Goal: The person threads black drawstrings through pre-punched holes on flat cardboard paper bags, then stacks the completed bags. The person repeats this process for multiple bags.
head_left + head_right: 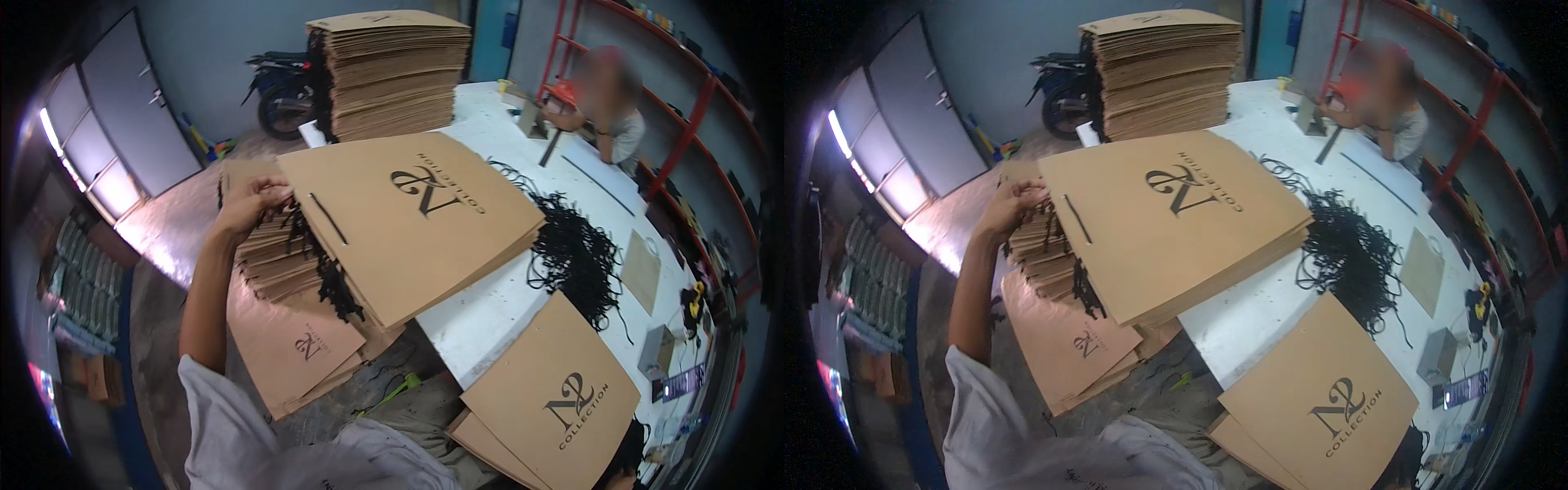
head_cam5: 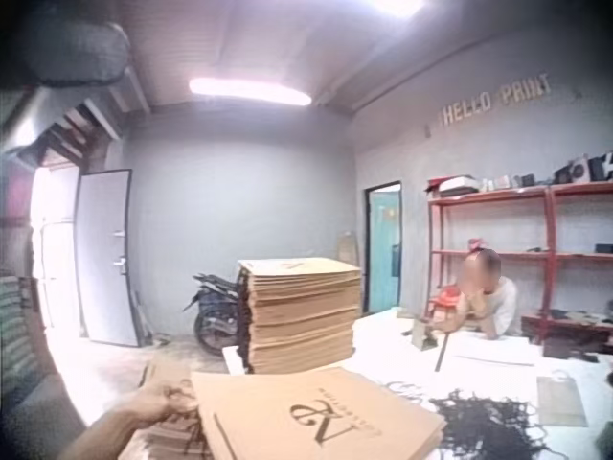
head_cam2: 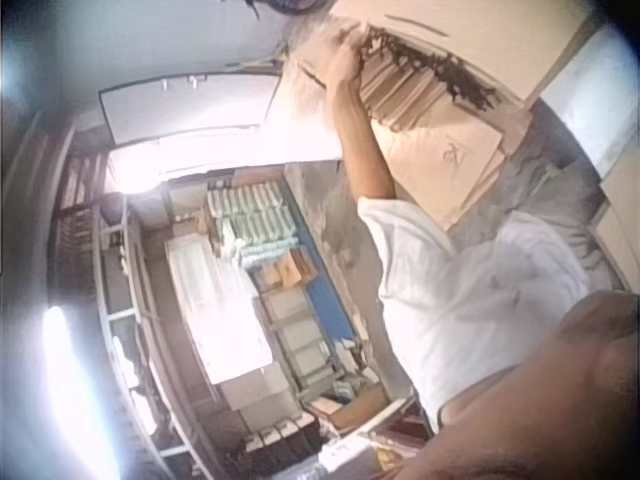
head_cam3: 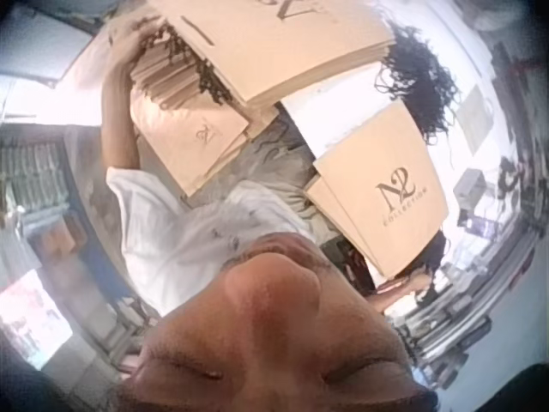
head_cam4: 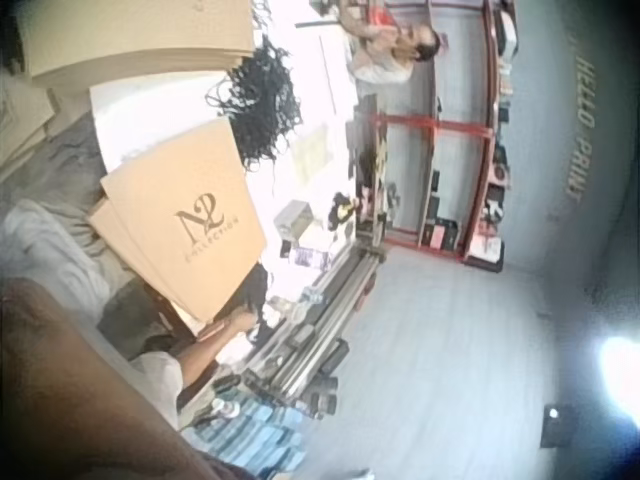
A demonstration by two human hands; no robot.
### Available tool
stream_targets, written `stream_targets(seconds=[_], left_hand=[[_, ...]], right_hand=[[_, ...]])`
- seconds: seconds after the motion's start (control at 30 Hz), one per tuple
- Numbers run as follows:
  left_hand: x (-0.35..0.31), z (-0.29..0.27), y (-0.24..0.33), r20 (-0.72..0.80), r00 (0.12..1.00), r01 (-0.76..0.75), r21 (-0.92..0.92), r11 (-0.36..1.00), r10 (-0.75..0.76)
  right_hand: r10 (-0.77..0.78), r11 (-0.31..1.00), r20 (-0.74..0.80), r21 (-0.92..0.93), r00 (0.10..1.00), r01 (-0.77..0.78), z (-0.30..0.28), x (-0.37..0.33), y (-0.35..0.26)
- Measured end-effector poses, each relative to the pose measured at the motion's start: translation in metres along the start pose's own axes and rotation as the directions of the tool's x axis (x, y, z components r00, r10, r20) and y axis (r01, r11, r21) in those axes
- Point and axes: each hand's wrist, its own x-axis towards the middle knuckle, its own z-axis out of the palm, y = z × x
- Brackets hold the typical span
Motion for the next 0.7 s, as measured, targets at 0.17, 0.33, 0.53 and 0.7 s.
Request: stream_targets(seconds=[0.17,0.33,0.53,0.7], left_hand=[[0.001,-0.034,-0.002,-0.430,0.852,-0.219,0.226,0.949,0.299],[-0.051,0.034,0.005,-0.422,0.598,-0.424,0.555,0.716,0.682],[-0.160,0.134,-0.028,0.164,0.303,-0.897,0.381,0.223,0.939],[-0.172,0.277,-0.079,0.399,0.320,-0.918,-0.092,0.385,0.859]], right_hand=[[0.113,0.976,-0.050,-0.183,0.992,-0.121,0.028,-0.046,-0.055],[-0.014,0.768,-0.039,0.640,0.999,0.036,-0.023,-0.065,-0.100],[-0.412,0.414,0.166,0.910,0.896,0.022,-0.023,-0.095,-0.208],[-0.626,0.670,0.222,0.644,0.747,0.370,-0.018,-0.143,-0.279]])
